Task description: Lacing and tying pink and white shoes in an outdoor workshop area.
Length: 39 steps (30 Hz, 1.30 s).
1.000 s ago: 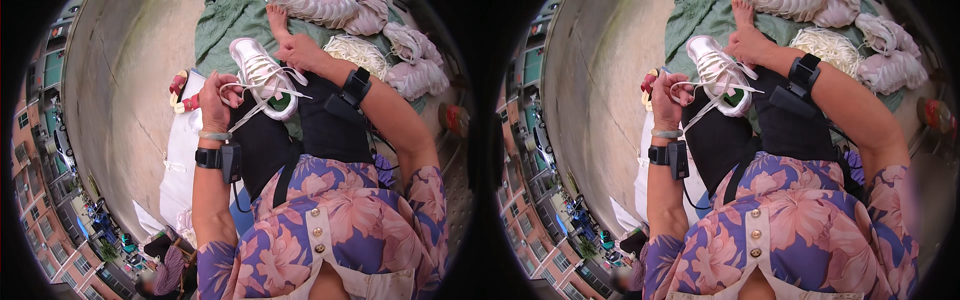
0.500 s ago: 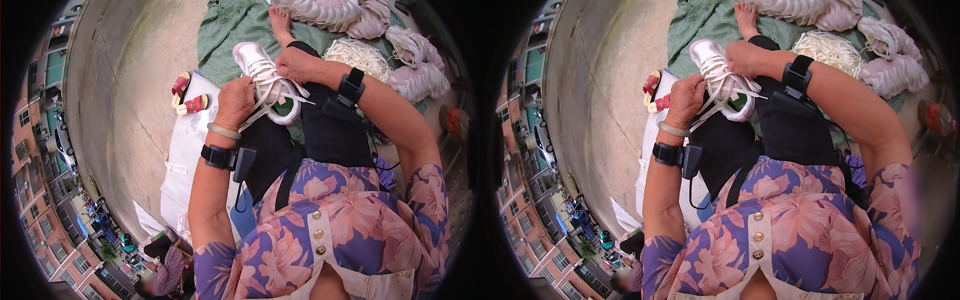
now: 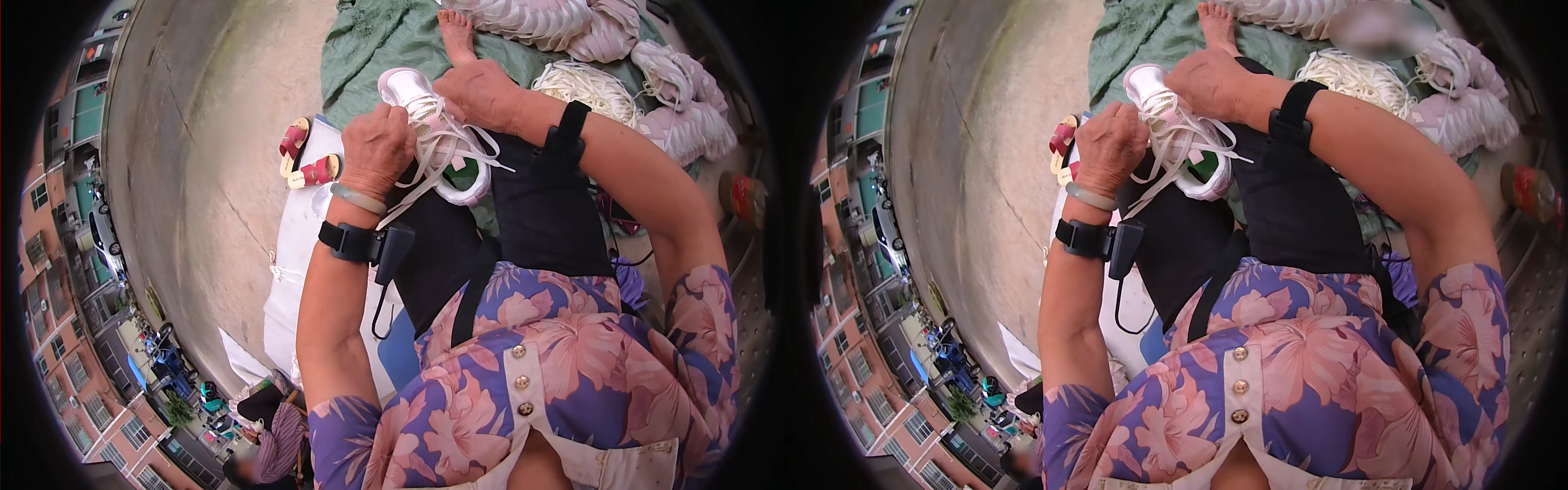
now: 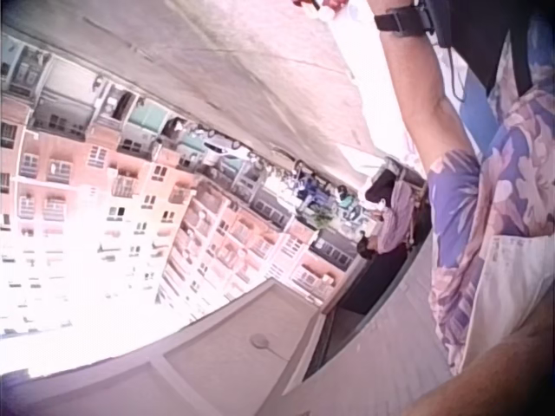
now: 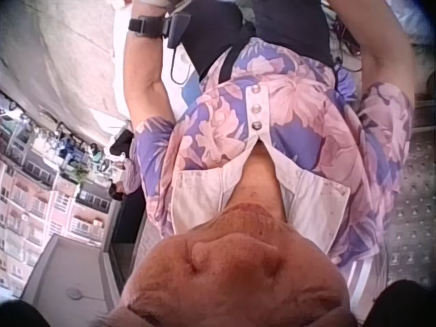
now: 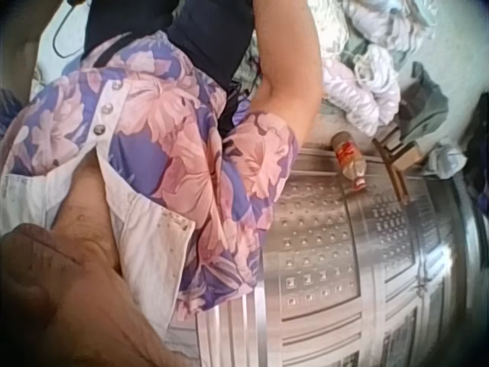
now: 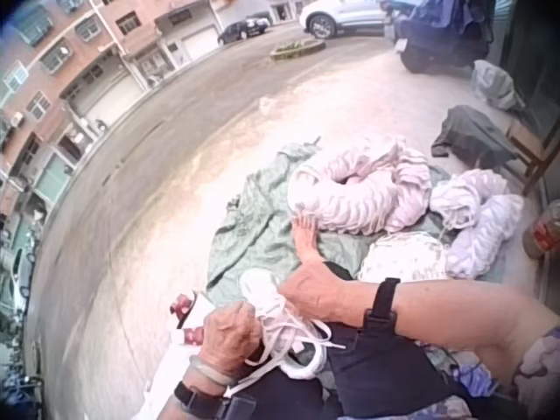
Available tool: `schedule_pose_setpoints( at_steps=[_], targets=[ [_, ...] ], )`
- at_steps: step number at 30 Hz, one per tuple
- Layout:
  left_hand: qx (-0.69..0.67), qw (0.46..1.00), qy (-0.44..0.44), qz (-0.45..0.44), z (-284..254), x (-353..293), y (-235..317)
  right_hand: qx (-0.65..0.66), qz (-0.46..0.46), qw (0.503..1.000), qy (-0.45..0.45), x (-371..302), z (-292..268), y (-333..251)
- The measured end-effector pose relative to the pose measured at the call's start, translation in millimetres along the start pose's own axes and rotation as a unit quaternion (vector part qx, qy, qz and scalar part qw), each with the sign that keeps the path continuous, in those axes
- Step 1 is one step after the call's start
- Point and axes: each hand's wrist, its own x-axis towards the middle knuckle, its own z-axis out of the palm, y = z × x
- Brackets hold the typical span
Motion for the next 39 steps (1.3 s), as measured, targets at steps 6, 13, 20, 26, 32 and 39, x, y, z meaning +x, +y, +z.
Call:
schedule_pose_setpoints(
  at_steps=[6,13,20,26,32,39],
  targets=[
    [-0.251,0.927,-0.065,-0.271,5,-12,3,0.309,0.329,0.867,-0.213,5,-6,1],
    [-0.301,0.894,-0.071,-0.323,16,-23,10,0.26,0.204,0.913,-0.238,0,4,-3],
    [0.018,0.993,0.011,-0.119,3,-18,-15,-0.035,0.116,0.986,-0.113,-2,-9,8],
    [-0.27,0.889,-0.046,-0.366,12,-23,-3,0.177,0.314,0.918,-0.165,0,-9,2],
    [-0.334,0.868,-0.029,-0.365,21,-30,2,0.135,0.293,0.94,-0.112,-1,1,1],
    [-0.086,0.96,-0.029,-0.265,13,-24,-6,0.069,0.227,0.971,-0.041,-13,1,7]
  ],
)
